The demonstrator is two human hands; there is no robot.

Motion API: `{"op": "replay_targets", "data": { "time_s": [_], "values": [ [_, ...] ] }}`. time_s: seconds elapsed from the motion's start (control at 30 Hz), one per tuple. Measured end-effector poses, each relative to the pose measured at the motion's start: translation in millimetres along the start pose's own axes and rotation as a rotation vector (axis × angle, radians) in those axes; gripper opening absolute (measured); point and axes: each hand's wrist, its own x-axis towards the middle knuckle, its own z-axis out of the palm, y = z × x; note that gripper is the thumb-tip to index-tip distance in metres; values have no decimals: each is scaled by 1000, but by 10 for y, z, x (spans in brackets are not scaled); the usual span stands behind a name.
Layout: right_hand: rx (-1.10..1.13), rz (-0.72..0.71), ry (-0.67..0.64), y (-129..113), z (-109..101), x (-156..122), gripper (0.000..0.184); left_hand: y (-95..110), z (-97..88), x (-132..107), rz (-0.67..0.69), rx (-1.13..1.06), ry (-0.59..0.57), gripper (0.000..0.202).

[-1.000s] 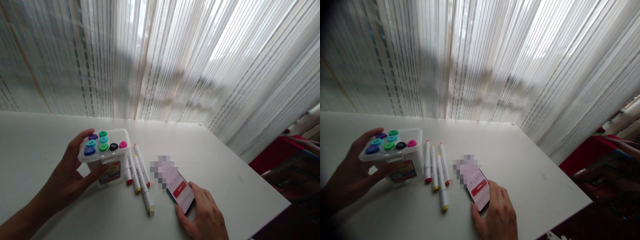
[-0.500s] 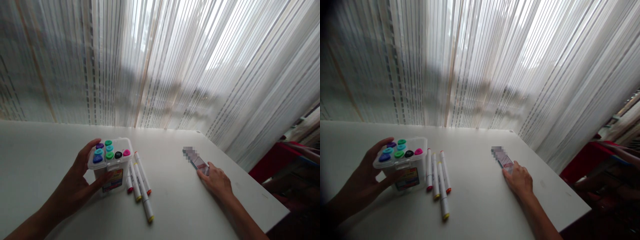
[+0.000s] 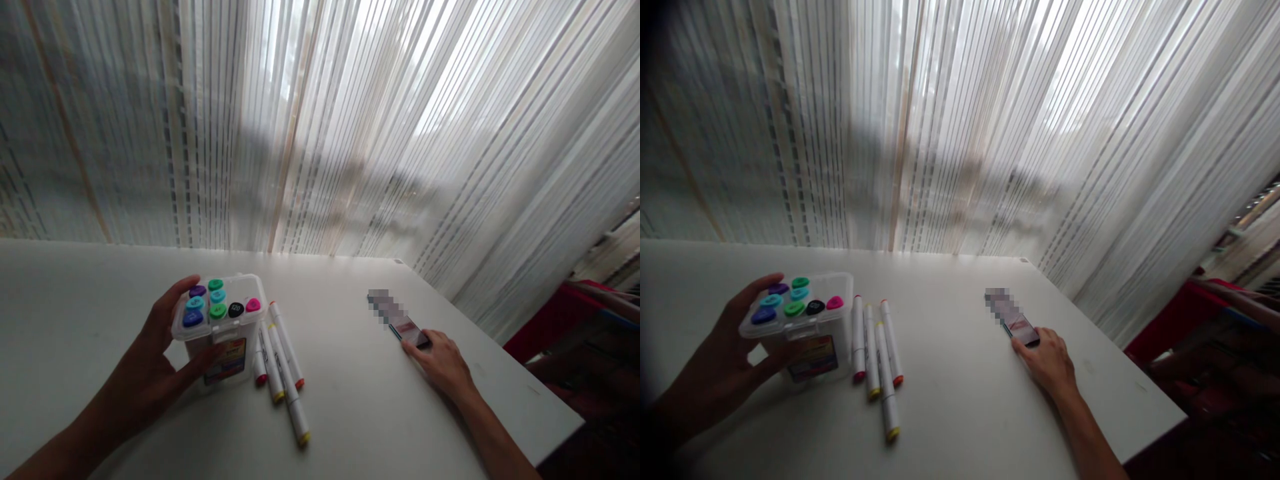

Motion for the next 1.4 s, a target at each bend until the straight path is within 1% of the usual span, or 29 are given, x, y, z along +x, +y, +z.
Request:
{"op": "replay_targets", "data": {
  "time_s": [0.13, 0.33, 0.47, 0.53, 0.73, 0.87, 0.93, 1.0, 1.07, 1.13, 1.2, 1.27, 1.3, 1.37, 1.4],
  "values": [
    [32, 10, 1, 62, 21, 4, 51, 16, 3, -1, -16, -21, -1, 75],
    [80, -5, 40, 137, 53, 19, 47, 12, -2, 1, 17, 5, -3, 76],
    [74, 41, 17, 93, 22, 3, 50, 10, -8, 0, -15, -20, -21, 76],
    [67, 42, 4, 66, 1, -8, 50, 14, -8, 0, -24, -32, -29, 75],
    [66, 43, -8, 26, -37, -20, 49, 39, -1, 3, -15, -61, -23, 74],
    [53, 46, -20, 27, -36, -26, 49, 38, -10, 6, 13, -10, -19, 72],
    [48, 50, -32, 30, -29, -28, 50, 43, -13, 5, 12, -24, -33, 71],
    [45, 50, -21, 18, -34, -26, 51, 58, -10, 1, -8, -60, -38, 71],
    [55, 38, 39, -40, -77, -21, 51, 77, -2, -1, -14, -80, -29, 69],
    [101, -17, 115, -182, -175, -28, 51, 90, 7, -1, 1, -85, -22, 68],
    [193, -137, 145, -434, -319, -66, 48, 90, 11, 1, 16, -79, -17, 69],
    [298, -283, 112, -791, -471, -144, 44, 72, 11, 3, 22, -75, -15, 69],
    [334, -357, 72, -997, -533, -196, 42, 58, 9, 4, 21, -68, -15, 69],
    [398, -488, -21, -1425, -604, -314, 38, 24, 5, 4, 15, -42, -17, 70],
    [422, -542, -60, -1628, -606, -372, 37, 6, 4, 3, 13, -25, -15, 71]
  ]
}}
